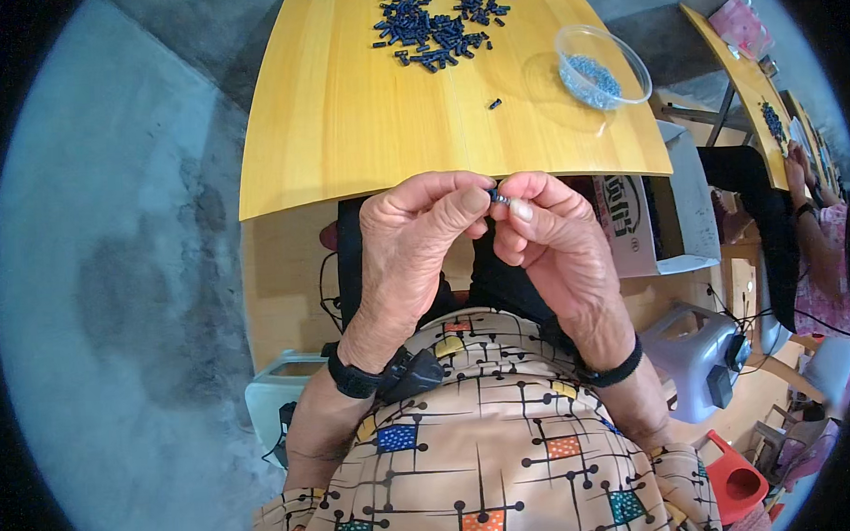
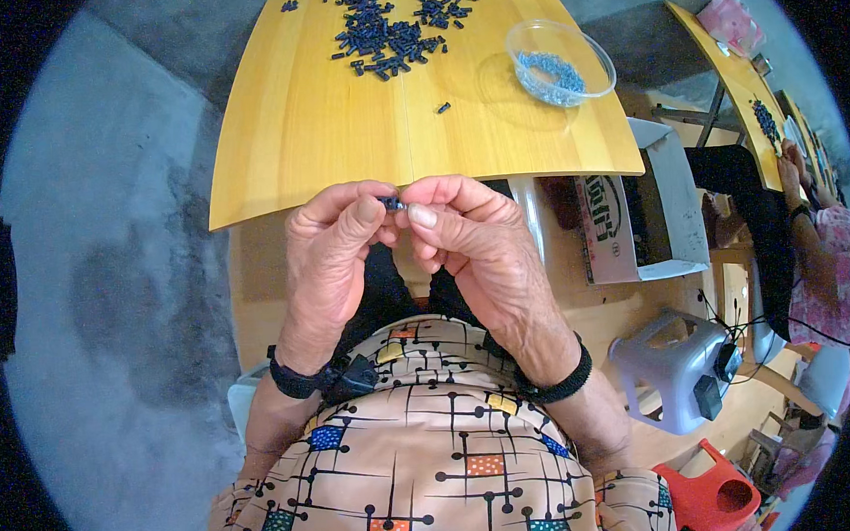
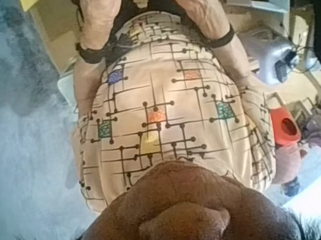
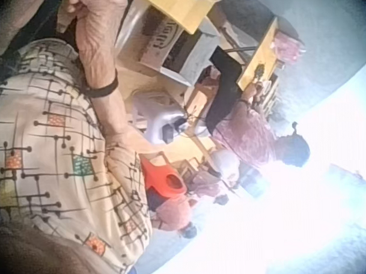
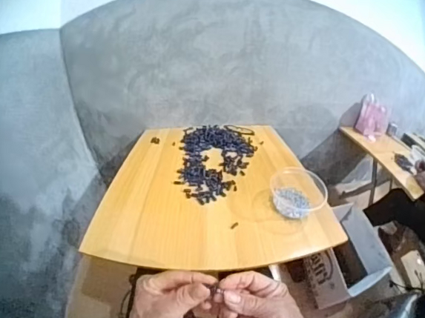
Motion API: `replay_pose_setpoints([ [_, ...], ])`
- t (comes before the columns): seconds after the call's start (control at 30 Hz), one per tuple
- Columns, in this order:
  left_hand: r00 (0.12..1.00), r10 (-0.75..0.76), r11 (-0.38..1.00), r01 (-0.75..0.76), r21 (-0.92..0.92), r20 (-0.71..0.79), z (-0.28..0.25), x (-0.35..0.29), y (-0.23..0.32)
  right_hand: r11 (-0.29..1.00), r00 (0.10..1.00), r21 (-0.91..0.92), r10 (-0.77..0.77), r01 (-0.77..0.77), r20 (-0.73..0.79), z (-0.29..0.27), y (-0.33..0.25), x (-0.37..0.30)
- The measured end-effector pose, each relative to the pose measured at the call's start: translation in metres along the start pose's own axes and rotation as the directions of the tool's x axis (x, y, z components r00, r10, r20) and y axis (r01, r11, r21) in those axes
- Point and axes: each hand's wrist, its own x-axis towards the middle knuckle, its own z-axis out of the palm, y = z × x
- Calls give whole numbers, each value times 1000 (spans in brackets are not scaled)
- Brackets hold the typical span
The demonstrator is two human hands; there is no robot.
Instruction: Assembling small plastic components by inserting a white plastic piece into a blue cylindrical housing.
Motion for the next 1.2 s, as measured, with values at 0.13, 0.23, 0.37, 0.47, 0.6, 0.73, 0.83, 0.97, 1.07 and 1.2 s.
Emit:
replay_pose_setpoints([
  [0.13, 992, 124, 977, -128, 169, 34, 2, -2, 2, 999, 1000, -30, -14, 14, -24, 1, 0, -4],
  [0.23, 976, 207, 943, -218, 251, 68, 4, -3, 0, 999, 1000, -50, -19, 18, -24, 0, 0, -7],
  [0.37, 959, 265, 916, -283, 285, 99, 4, -3, -1, 996, 999, -87, -28, 26, -23, -1, -2, -11],
  [0.47, 943, 307, 881, -334, 335, 132, 3, -4, -1, 995, 1000, -97, -23, 22, -15, -1, -2, -12],
  [0.6, 915, 366, 822, -403, 403, 167, 3, -4, -1, 997, 1000, -79, -25, 25, 3, 0, -2, -14],
  [0.73, 861, 466, 733, -505, 456, 204, 3, -3, 0, 1000, 1000, -28, 5, -5, 19, 1, 0, -14],
  [0.83, 826, 511, 660, -553, 508, 235, 4, -4, 3, 1000, 999, 0, 27, -27, 25, 3, 0, -15],
  [0.97, 808, 537, 651, -580, 489, 243, 3, -4, 2, 999, 999, 10, 32, -33, 38, 3, 3, -16],
  [1.07, 887, 451, 800, -451, 396, 99, -5, -3, -3, 1000, 1000, -17, -19, 19, 15, 6, 3, -15],
  [1.2, 944, 328, 896, -318, 310, 21, -3, -7, 0, 995, 999, -94, -47, 45, -19, 7, -5, -17],
])
